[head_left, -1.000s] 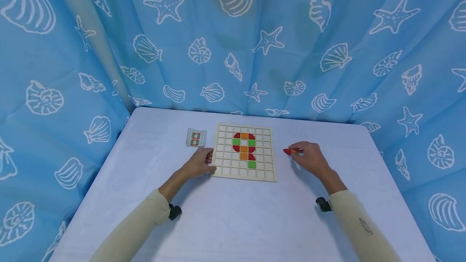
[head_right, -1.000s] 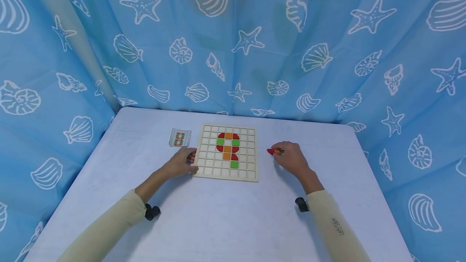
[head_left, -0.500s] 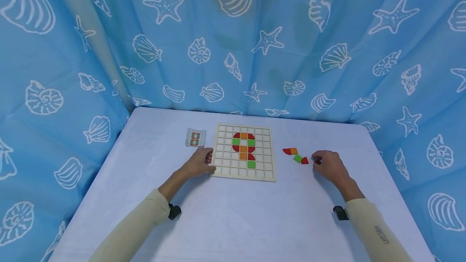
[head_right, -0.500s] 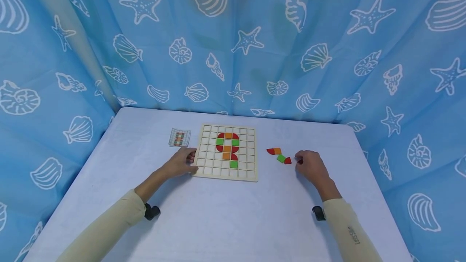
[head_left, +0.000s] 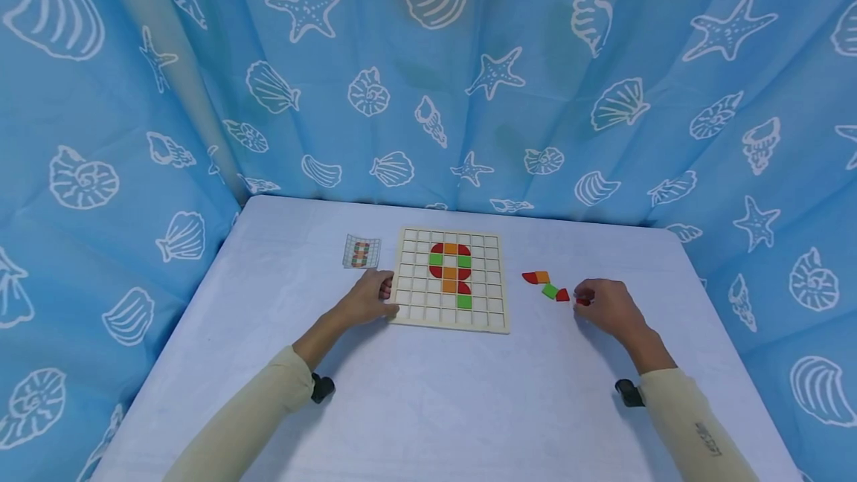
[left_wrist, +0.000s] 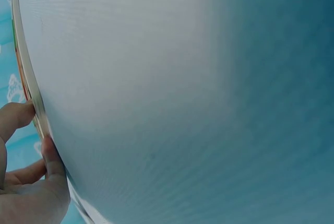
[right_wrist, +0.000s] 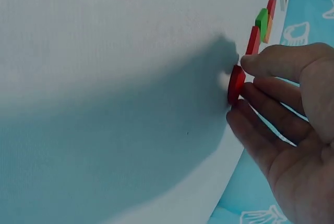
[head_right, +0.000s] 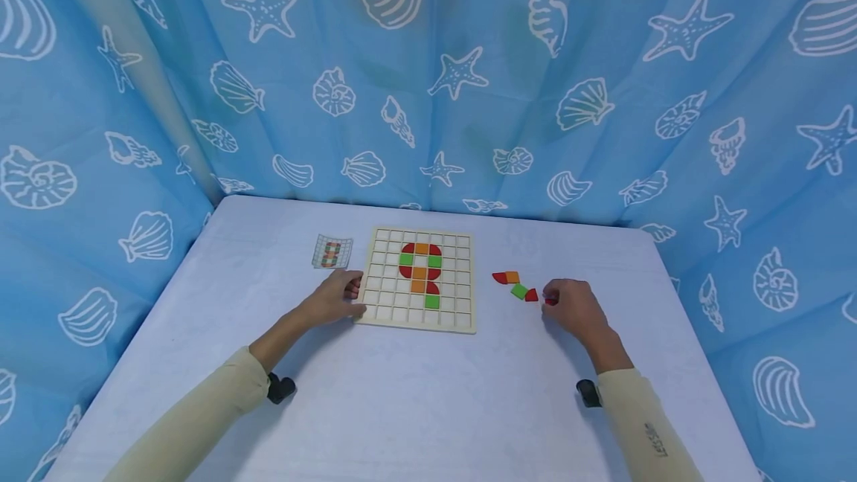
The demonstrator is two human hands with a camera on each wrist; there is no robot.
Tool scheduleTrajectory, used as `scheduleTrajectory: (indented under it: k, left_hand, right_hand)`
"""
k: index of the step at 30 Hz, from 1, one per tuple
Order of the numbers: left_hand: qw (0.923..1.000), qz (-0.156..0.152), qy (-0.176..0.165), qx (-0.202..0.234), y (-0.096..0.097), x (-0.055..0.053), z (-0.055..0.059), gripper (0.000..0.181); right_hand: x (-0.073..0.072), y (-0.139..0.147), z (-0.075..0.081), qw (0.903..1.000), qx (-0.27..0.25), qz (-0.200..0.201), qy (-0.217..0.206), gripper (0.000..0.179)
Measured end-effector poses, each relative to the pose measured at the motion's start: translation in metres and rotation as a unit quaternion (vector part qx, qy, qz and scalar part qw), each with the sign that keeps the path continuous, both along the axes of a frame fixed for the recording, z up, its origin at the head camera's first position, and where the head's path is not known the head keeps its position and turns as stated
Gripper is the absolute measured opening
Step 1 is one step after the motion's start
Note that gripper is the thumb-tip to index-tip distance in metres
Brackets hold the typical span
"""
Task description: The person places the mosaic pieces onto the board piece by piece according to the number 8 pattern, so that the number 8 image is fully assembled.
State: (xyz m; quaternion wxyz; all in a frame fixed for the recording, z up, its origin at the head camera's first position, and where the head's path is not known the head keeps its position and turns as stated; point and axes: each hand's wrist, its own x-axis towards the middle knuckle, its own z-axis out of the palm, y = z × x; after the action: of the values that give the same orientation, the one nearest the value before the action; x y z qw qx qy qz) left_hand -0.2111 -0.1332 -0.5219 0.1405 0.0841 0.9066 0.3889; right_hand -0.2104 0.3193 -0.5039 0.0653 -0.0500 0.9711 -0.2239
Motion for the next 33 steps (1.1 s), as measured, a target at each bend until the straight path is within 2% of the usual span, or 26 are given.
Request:
scheduleTrajectory:
  k: [6, 18, 25, 29, 33]
  left_hand:
    - [1.0, 0.002, -0.006, -0.007, -0.001, -0.001, 0.0, 0.068]
    - [0.9999, -0.004, 0.002, -0.011, -0.001, -0.001, -0.001, 0.069]
    - [1.0, -0.001, 0.006, -0.005, -0.001, 0.0, -0.002, 0.069]
    - [1.0, -0.002, 0.005, 0.003, -0.001, 0.0, -0.001, 0.066]
    - [1.0, -0.005, 0.003, 0.001, -0.001, 0.001, -0.001, 0.068]
  right_hand:
    - [0.001, 0.005, -0.004, 0.9999, -0.005, 0.008, -0.007, 0.044]
    - [0.005, 0.008, -0.012, 0.9996, -0.013, 0.01, 0.021, 0.038]
    - [0.0, 0.012, -0.018, 0.9982, -0.005, 0.029, 0.053, 0.039]
    - [-0.003, 0.01, -0.015, 0.9973, -0.016, 0.032, 0.064, 0.043]
    - [-0.002, -0.005, -0.008, 0.9958, -0.024, 0.04, 0.079, 0.045]
